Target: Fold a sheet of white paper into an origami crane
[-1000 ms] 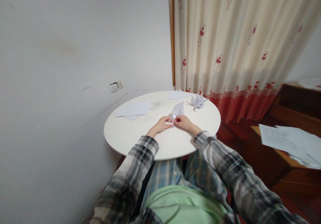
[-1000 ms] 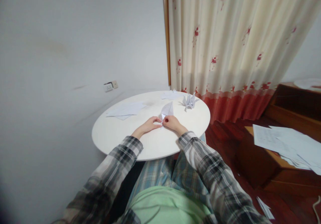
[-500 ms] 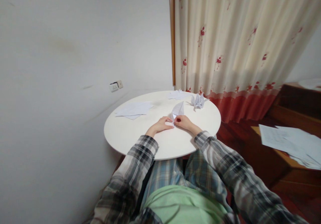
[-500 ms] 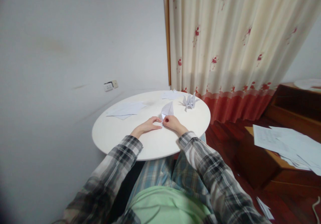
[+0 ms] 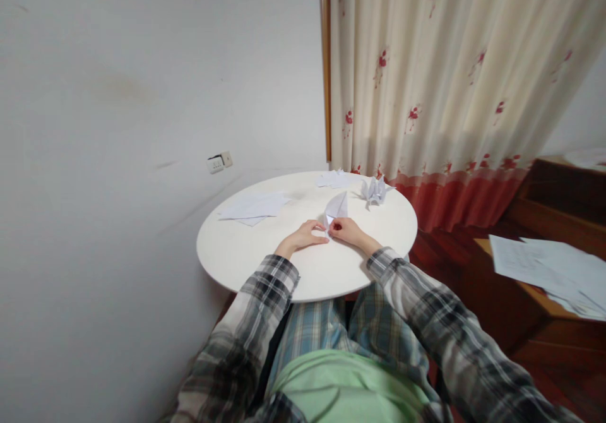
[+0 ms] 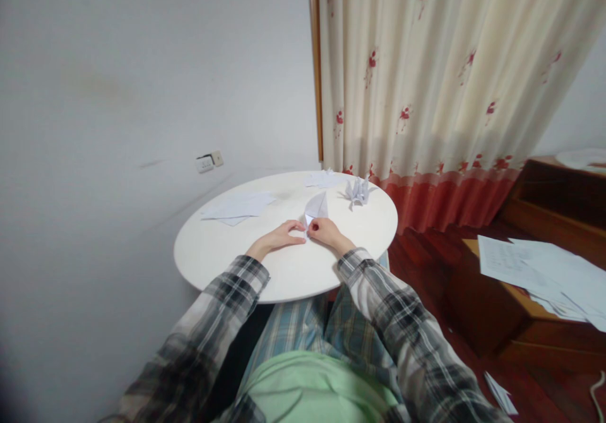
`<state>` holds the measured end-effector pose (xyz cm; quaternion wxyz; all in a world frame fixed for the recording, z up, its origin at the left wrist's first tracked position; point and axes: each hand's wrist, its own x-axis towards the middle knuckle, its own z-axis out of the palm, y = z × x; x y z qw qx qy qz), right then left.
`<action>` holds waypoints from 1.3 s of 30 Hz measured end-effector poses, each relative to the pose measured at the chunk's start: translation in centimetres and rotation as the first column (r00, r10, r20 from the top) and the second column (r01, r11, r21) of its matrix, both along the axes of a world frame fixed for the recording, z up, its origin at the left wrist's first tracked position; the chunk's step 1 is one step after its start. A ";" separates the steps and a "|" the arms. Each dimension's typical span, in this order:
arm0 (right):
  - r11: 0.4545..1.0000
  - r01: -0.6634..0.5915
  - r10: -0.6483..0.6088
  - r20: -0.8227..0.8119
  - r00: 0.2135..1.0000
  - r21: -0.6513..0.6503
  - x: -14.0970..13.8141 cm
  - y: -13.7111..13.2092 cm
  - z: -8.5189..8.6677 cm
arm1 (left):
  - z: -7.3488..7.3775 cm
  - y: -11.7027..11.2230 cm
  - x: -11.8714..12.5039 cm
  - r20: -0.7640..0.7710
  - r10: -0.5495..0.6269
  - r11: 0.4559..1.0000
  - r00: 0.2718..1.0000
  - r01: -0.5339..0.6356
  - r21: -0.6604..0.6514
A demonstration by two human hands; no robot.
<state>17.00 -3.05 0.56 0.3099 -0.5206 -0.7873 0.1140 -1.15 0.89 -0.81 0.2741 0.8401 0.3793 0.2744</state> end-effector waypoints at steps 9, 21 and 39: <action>1.000 0.004 -0.004 -0.007 1.000 -0.001 -0.1 0.0 0.0 | -0.1 0.1 0.2 0.018 0.021 0.998 1.000 -0.022 0.056; 1.000 0.019 -0.019 0.002 1.000 -0.004 -0.1 -0.2 0.2 | 0.1 -0.1 0.1 0.024 0.010 1.000 1.000 -0.011 0.017; 0.986 -0.145 0.136 -0.102 0.985 -0.080 0.0 -0.5 0.2 | -0.6 0.5 0.4 0.252 0.180 0.982 0.951 -0.158 -0.105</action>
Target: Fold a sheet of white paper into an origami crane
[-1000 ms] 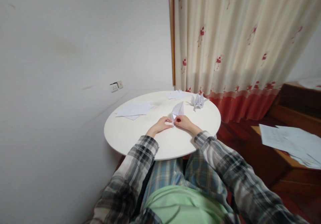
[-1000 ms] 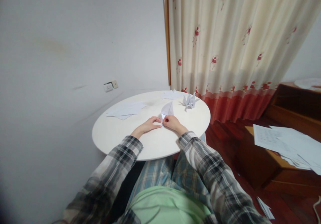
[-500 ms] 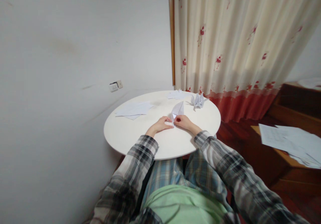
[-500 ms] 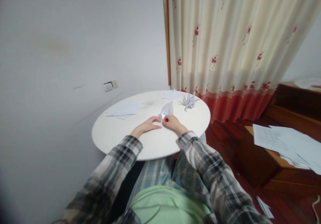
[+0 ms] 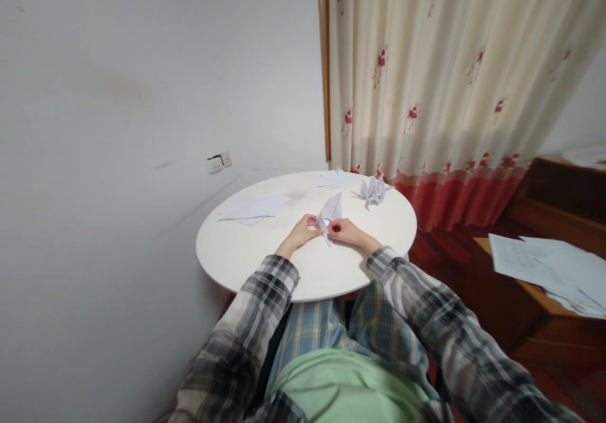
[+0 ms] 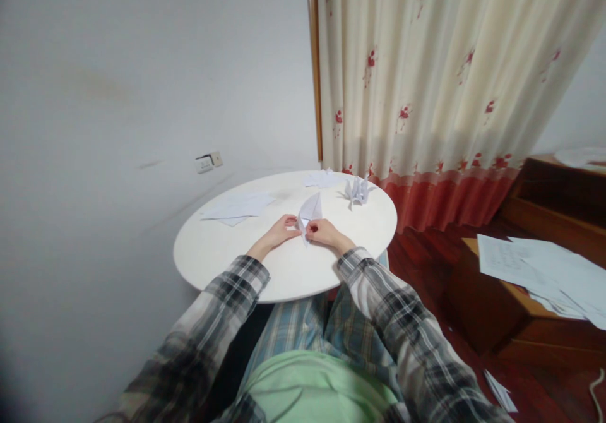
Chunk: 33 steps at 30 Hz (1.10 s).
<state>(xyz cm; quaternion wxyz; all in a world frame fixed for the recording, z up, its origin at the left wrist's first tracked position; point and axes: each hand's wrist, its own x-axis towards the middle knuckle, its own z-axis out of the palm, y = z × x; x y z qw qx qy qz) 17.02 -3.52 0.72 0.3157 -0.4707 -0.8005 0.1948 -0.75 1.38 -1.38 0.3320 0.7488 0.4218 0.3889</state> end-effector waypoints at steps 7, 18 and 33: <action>0.998 -0.039 0.038 -0.037 0.999 -0.041 0.0 0.0 0.1 | 0.5 -0.5 0.1 -0.051 -0.140 0.989 0.989 0.142 0.035; 0.994 0.070 -0.077 0.084 0.994 0.078 0.0 0.3 0.1 | 0.8 -1.0 0.3 -0.106 -0.157 0.979 0.982 0.169 0.117; 0.990 0.130 -0.134 0.068 0.989 0.056 -0.2 -0.1 0.3 | 0.6 -0.7 0.4 -0.211 -0.002 0.986 0.977 0.037 0.162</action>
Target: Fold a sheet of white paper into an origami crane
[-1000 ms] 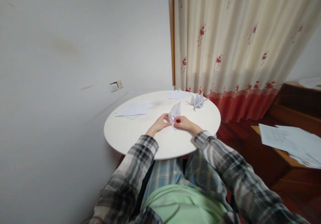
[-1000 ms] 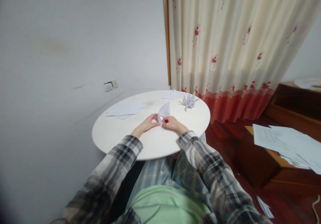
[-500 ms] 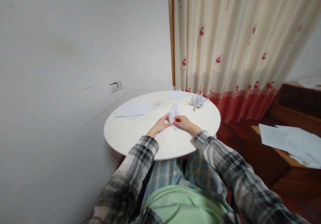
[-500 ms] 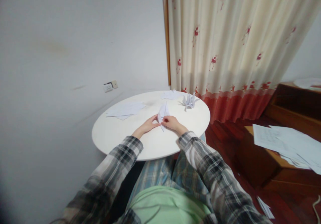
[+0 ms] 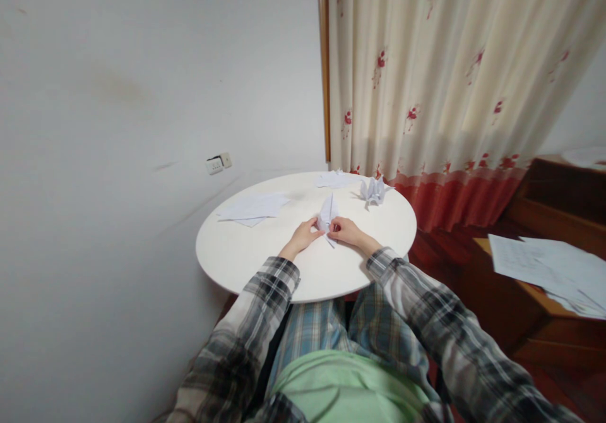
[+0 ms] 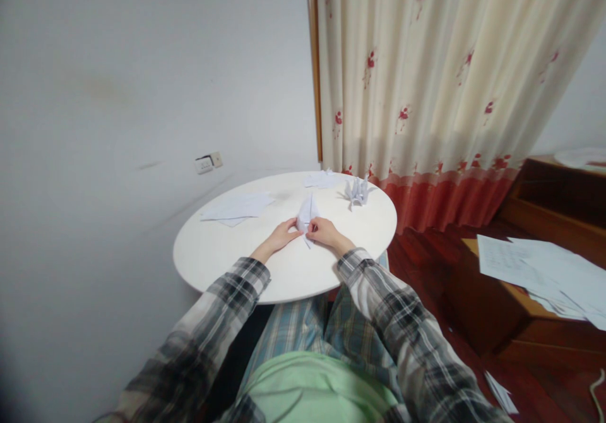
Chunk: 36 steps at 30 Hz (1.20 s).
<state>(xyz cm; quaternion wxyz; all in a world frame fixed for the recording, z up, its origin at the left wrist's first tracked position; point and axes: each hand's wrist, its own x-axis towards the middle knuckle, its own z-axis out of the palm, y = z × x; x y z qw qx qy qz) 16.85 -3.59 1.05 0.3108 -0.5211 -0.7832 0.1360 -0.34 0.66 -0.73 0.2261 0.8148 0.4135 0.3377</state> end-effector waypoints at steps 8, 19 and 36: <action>1.000 0.007 -0.007 0.003 1.000 -0.001 0.1 0.3 -0.2 | 0.1 -0.3 -0.1 -0.015 0.006 1.000 1.000 -0.006 0.012; 1.000 0.014 -0.014 -0.011 1.000 -0.022 0.2 0.7 -0.5 | 0.1 -0.4 -0.1 -0.161 0.019 1.000 0.987 -0.015 0.025; 1.000 0.013 -0.013 0.004 1.000 -0.010 0.2 0.6 -0.5 | 0.4 -0.8 -0.2 -0.119 -0.018 0.999 0.993 0.013 -0.042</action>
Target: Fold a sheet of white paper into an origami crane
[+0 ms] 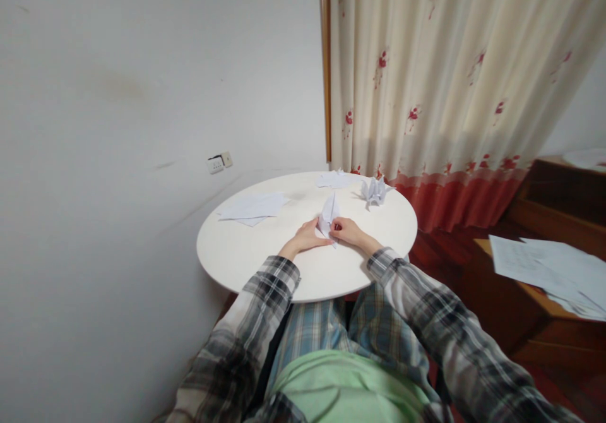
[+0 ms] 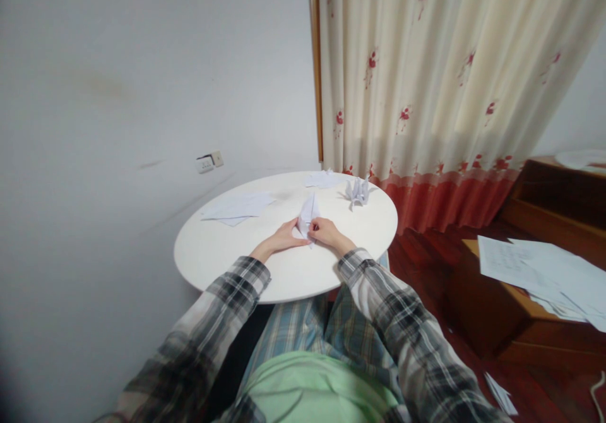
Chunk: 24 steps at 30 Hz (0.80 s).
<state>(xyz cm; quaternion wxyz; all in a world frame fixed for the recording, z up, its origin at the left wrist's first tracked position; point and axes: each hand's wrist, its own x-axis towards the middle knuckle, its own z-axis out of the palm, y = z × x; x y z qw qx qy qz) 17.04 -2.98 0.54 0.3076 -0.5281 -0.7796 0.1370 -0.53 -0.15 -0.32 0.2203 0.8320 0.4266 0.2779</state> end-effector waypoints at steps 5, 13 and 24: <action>1.000 0.007 -0.007 0.014 1.000 -0.007 0.0 -0.1 0.1 | 0.0 0.0 0.0 -0.065 0.032 0.999 0.997 -0.033 -0.020; 1.000 0.006 -0.006 0.003 1.000 -0.006 0.0 -0.1 0.1 | 0.4 -0.5 0.1 -0.069 0.016 1.000 0.997 -0.016 0.007; 1.000 0.013 -0.013 -0.003 1.000 0.003 0.0 0.0 0.0 | 0.3 -0.5 0.4 -0.141 0.046 0.999 0.989 -0.044 0.016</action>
